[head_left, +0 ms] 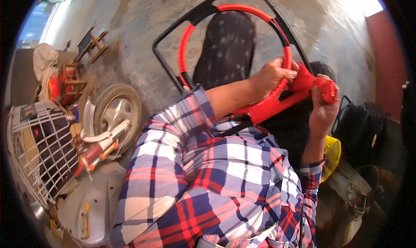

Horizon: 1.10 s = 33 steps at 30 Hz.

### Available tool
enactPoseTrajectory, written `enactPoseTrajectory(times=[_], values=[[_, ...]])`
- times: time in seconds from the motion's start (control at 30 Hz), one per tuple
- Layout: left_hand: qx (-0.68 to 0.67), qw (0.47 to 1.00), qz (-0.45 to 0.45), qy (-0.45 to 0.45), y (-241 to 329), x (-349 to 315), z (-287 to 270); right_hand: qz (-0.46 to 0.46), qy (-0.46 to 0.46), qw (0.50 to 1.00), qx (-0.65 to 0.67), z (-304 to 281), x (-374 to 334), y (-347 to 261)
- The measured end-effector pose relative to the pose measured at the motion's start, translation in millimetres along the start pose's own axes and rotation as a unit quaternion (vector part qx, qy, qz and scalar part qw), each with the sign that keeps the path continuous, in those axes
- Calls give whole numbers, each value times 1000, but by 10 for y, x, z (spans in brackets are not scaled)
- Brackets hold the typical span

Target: Wrapping a black plastic or metal furniture frame with red cord, then picking up and examining a mosquito coil.

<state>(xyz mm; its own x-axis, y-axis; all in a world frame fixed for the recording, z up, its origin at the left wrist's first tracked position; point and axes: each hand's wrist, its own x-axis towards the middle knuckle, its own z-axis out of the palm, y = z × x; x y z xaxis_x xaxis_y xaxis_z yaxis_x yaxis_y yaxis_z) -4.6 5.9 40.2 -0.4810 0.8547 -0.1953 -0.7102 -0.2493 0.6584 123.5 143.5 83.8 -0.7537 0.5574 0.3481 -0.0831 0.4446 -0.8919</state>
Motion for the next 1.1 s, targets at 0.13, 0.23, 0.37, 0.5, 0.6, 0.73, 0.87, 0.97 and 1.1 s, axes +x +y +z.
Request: enactPoseTrajectory(times=[0.13, 0.23, 0.37, 0.5, 0.6, 0.73, 0.87, 0.97, 1.1], values=[[-20, 1000, -19, 10, 11, -38, -34, 56, 90, 984, 140, -210, -36, -125], [0, 1000, -28, 5, 29, -47, -52, 38, 29, 999, -9, -443, -207, -42], [1, 999, -42, -17, 42, -45, -51, 40, 99, 994, 4, -615, -325, -87], [16, 996, -69, -51, 64, -25, -2, 140, 29, 976, 167, -721, -325, -87], [21, 992, -115, -42, 68, -64, 12, 148, -218, 949, -174, -783, -220, -335], [-7, 986, -150, -70, 49, -34, -46, 100, -168, 977, 81, -1093, -208, -247], [-20, 981, -174, -85, 53, -33, -3, 83, 33, 891, 446, -1332, -324, -102], [-12, 973, -192, -128, 126, -71, 84, 114, 93, 799, 583, -1826, -467, 177], [-1, 970, -199, -143, 121, -85, 79, 165, 116, 855, 478, -1744, -611, 355]])
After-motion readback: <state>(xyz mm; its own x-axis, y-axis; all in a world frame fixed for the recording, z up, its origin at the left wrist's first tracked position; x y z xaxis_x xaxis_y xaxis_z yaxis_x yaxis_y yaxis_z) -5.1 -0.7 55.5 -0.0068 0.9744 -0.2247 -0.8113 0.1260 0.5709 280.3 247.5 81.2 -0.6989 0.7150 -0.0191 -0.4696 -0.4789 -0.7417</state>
